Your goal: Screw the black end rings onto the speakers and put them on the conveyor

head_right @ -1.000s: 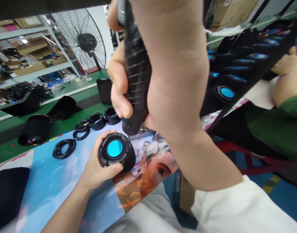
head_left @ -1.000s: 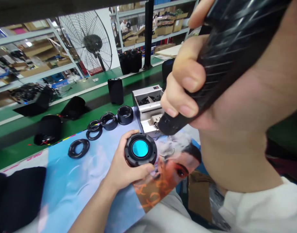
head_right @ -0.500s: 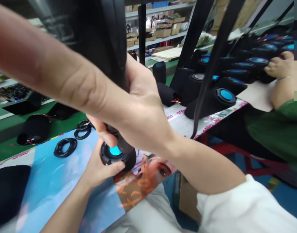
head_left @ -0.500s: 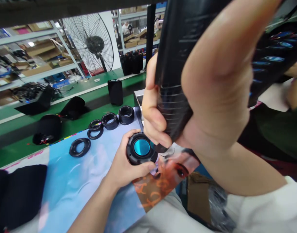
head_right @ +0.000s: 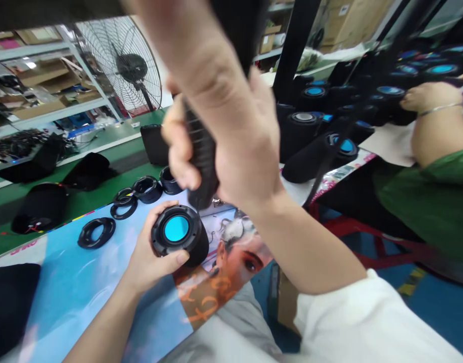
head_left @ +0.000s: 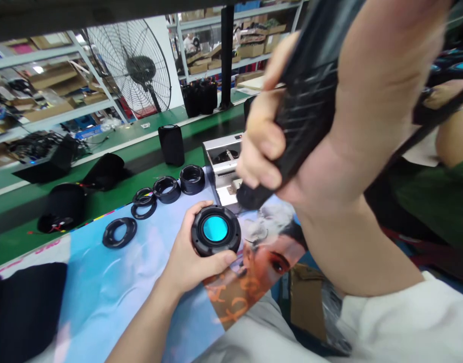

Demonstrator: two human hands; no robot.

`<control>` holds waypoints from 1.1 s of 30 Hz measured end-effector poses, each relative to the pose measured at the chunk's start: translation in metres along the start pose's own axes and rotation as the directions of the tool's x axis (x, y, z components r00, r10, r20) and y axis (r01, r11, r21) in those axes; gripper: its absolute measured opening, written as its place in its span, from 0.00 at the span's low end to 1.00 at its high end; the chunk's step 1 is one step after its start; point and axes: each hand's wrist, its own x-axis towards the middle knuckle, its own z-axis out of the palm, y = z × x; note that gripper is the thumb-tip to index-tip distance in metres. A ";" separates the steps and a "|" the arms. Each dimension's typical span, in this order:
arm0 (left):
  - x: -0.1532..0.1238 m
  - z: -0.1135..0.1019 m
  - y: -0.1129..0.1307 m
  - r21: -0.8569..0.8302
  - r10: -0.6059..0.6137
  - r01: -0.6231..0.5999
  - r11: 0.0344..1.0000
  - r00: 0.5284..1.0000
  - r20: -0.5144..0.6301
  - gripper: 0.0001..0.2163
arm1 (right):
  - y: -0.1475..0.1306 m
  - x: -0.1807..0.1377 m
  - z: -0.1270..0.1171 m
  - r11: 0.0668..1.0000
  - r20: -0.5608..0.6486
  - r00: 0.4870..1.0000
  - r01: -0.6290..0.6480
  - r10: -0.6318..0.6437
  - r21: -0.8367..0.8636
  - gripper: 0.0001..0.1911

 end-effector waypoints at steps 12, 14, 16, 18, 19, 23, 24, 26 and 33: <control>0.000 0.000 -0.003 0.004 0.008 -0.008 1.000 1.000 -0.011 0.41 | 0.090 -0.007 -0.028 0.997 -0.178 0.982 -0.044 0.055 0.068 0.31; 0.000 0.001 -0.003 -0.005 0.001 -0.001 1.000 1.000 -0.011 0.41 | 0.082 -0.009 -0.027 0.989 -0.124 0.985 -0.111 0.123 0.095 0.31; 0.000 0.001 -0.003 -0.013 -0.004 0.004 1.000 1.000 -0.009 0.41 | 0.068 -0.009 -0.024 0.981 -0.113 0.981 -0.140 0.155 0.133 0.32; 0.000 0.001 -0.002 -0.015 -0.005 0.005 1.000 1.000 -0.005 0.41 | 0.051 -0.005 -0.020 0.988 -0.170 0.982 -0.056 0.081 0.145 0.32; 0.000 0.001 -0.001 -0.014 -0.006 0.006 1.000 1.000 -0.003 0.41 | 0.045 -0.003 -0.018 0.991 -0.204 0.979 0.012 0.016 0.136 0.31; 0.000 0.001 0.000 -0.020 -0.013 0.013 1.000 1.000 -0.004 0.41 | 0.047 0.001 -0.015 0.992 -0.223 0.971 0.102 -0.083 0.078 0.30; 0.000 0.002 0.000 -0.026 -0.017 0.017 1.000 1.000 -0.002 0.41 | 0.054 0.000 -0.015 0.994 -0.223 0.973 0.079 -0.061 0.075 0.30; 0.000 0.002 0.000 -0.036 -0.023 0.024 0.999 1.000 0.009 0.41 | 0.070 -0.002 -0.017 0.997 -0.234 0.972 0.038 -0.021 0.067 0.31; 0.001 0.002 0.004 -0.037 -0.044 0.044 0.998 0.999 0.011 0.41 | 0.089 -0.011 -0.026 0.996 -0.162 0.986 -0.033 0.046 0.085 0.29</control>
